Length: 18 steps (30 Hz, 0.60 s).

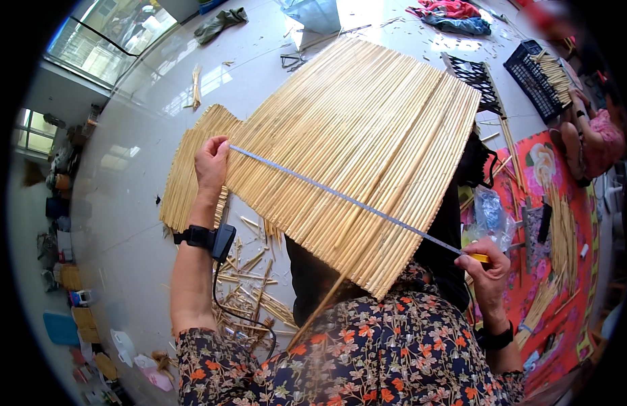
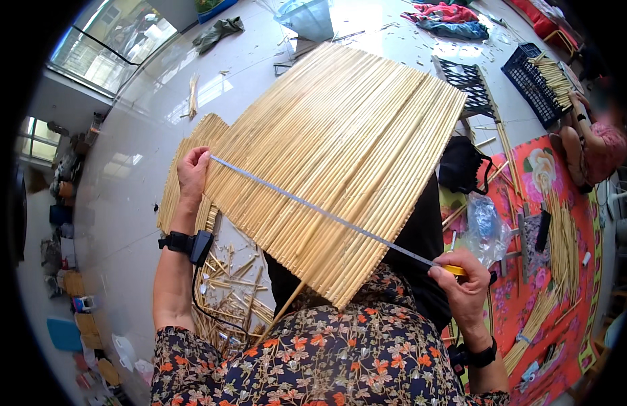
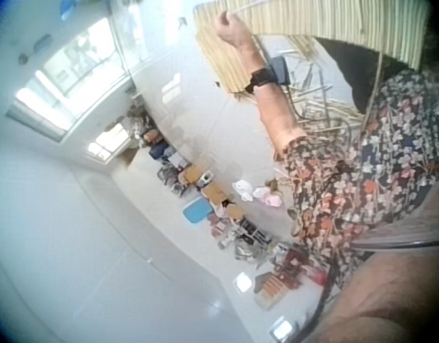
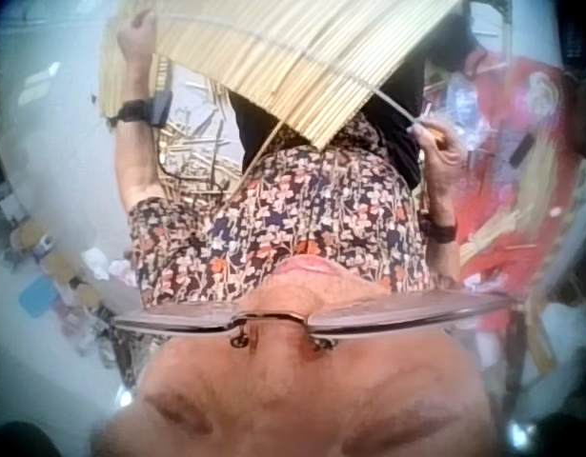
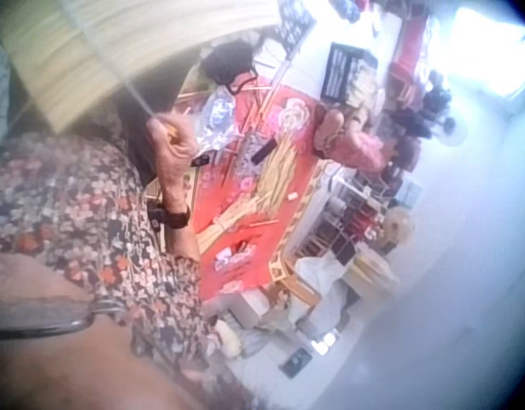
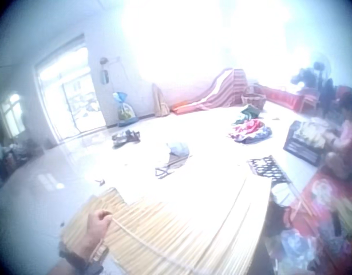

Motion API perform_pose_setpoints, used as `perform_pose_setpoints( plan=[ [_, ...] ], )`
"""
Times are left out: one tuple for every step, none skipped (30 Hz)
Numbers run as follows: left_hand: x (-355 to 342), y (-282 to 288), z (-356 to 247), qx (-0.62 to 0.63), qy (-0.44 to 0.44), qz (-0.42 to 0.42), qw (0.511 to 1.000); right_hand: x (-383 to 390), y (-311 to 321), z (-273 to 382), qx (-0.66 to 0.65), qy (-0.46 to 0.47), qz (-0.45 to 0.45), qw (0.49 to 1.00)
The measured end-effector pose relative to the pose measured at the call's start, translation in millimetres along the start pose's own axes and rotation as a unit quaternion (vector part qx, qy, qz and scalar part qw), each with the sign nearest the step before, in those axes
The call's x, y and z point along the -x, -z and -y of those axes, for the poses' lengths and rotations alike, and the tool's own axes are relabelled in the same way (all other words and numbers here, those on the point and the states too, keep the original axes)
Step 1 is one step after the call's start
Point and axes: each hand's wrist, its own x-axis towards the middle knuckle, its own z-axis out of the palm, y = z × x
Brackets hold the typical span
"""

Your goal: The person wipes a bundle of bamboo sticks with a cloth, arranges them onto a partially completed mat, measures the width with a tape measure, and ties the edges with string.

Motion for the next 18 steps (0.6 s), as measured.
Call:
perform_pose_setpoints(
  plan=[
    [1.6, -2.6, -0.5, 0.006, -0.002, -0.009, 1.0, -3.6, -1.5, 5.3, 0.014, 0.026, 0.011, 0.999],
    [3.2, -4.0, -1.2, 0.012, -0.003, -0.019, 1.0, -8.7, -4.5, 12.7, 0.027, 0.053, 0.023, 0.998],
    [5.2, -5.6, -1.8, 0.018, -0.005, -0.029, 0.999, -14.0, -7.7, 19.4, 0.041, 0.079, 0.035, 0.995],
    [3.7, -11.2, -3.6, 0.007, -0.01, -0.03, 0.999, -20.0, -10.0, 26.5, 0.063, 0.101, 0.045, 0.992],
    [5.2, -10.0, -6.7, -0.01, -0.014, -0.035, 0.999, -27.2, -12.9, 32.6, 0.081, 0.125, 0.062, 0.987],
    [7.1, -9.3, -8.6, -0.025, -0.019, -0.041, 0.999, -32.2, -17.5, 37.8, 0.1, 0.15, 0.077, 0.981],
    [8.7, -8.7, -10.3, -0.021, -0.021, -0.043, 0.999, -35.8, -25.2, 41.0, 0.095, 0.153, 0.073, 0.981],
    [9.9, -7.2, -11.2, -0.018, -0.022, -0.045, 0.999, -41.0, -31.8, 43.2, 0.106, 0.17, 0.085, 0.976],
    [9.8, -7.5, -11.8, -0.014, -0.023, -0.045, 0.999, -46.5, -38.2, 44.1, 0.119, 0.188, 0.096, 0.97],
    [9.4, -7.6, -12.4, -0.015, -0.023, -0.042, 0.999, -51.9, -44.2, 46.1, 0.131, 0.205, 0.106, 0.964],
    [9.8, -6.8, -12.3, -0.017, -0.022, -0.039, 0.999, -57.3, -50.2, 49.5, 0.145, 0.209, 0.124, 0.959],
    [9.6, -5.8, -12.3, -0.019, -0.021, -0.037, 0.999, -61.5, -55.7, 52.2, 0.143, 0.214, 0.132, 0.957],
    [9.2, -5.2, -12.2, -0.01, -0.019, -0.034, 0.999, -65.5, -61.3, 54.0, 0.142, 0.218, 0.14, 0.955],
    [9.4, -3.9, -10.6, -0.002, -0.016, -0.033, 0.999, -70.4, -66.6, 55.6, 0.139, 0.223, 0.15, 0.953],
    [9.5, -2.8, -9.0, 0.007, -0.013, -0.031, 0.999, -75.2, -70.4, 61.2, 0.151, 0.221, 0.168, 0.949],
    [9.8, -2.1, -7.3, 0.01, -0.013, -0.038, 0.999, -79.1, -74.2, 61.3, 0.147, 0.223, 0.17, 0.948],
    [8.8, -4.4, -6.5, 0.017, -0.014, -0.042, 0.999, -82.3, -76.7, 60.8, 0.145, 0.223, 0.169, 0.949],
    [7.9, -6.9, -5.9, 0.023, -0.015, -0.045, 0.999, -85.4, -77.6, 61.1, 0.144, 0.223, 0.167, 0.95]
  ],
)
